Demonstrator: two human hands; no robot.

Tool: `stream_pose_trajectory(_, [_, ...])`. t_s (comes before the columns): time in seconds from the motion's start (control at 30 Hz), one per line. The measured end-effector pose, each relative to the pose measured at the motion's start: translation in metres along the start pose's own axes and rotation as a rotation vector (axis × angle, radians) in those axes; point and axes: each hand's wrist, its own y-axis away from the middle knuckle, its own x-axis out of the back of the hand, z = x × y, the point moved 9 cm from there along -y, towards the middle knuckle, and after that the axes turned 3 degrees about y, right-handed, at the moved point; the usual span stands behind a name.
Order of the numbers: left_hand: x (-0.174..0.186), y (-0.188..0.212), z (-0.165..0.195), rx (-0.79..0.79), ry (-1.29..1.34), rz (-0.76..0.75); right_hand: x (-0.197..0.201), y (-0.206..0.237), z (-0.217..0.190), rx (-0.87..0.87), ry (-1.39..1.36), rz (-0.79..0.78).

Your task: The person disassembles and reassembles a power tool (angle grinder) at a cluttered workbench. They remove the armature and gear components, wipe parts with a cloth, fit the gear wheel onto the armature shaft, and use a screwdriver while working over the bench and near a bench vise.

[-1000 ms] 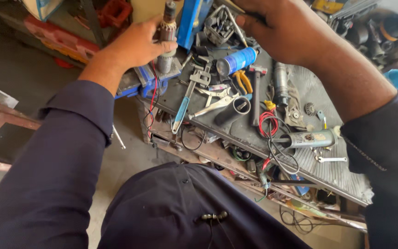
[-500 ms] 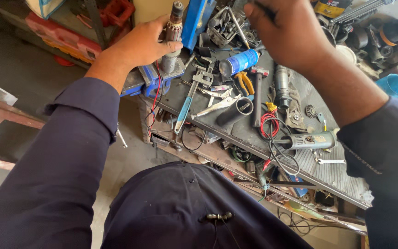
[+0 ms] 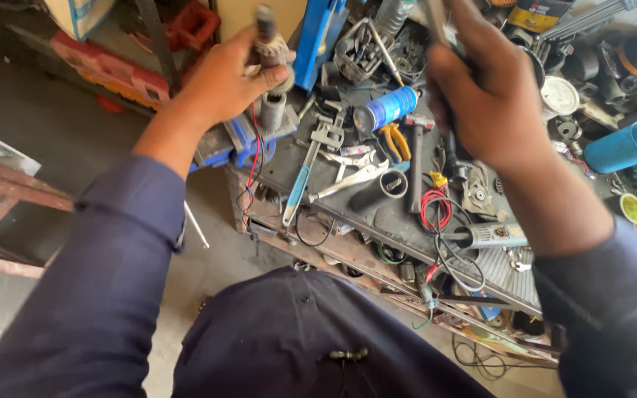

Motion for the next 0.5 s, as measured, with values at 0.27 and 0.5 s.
stream_pose_trajectory(0.27, [-0.061, 0.052, 0.006, 0.159, 1.271, 0.331, 0.064, 0.070, 0.140, -0.091, 0.555, 0.324])
stream_pose_trajectory(0.5, [-0.143, 0.072, 0.016, 0.303, 1.457, 0.345, 0.033, 0.086, 0.293, -0.586, 0.698, 0.140])
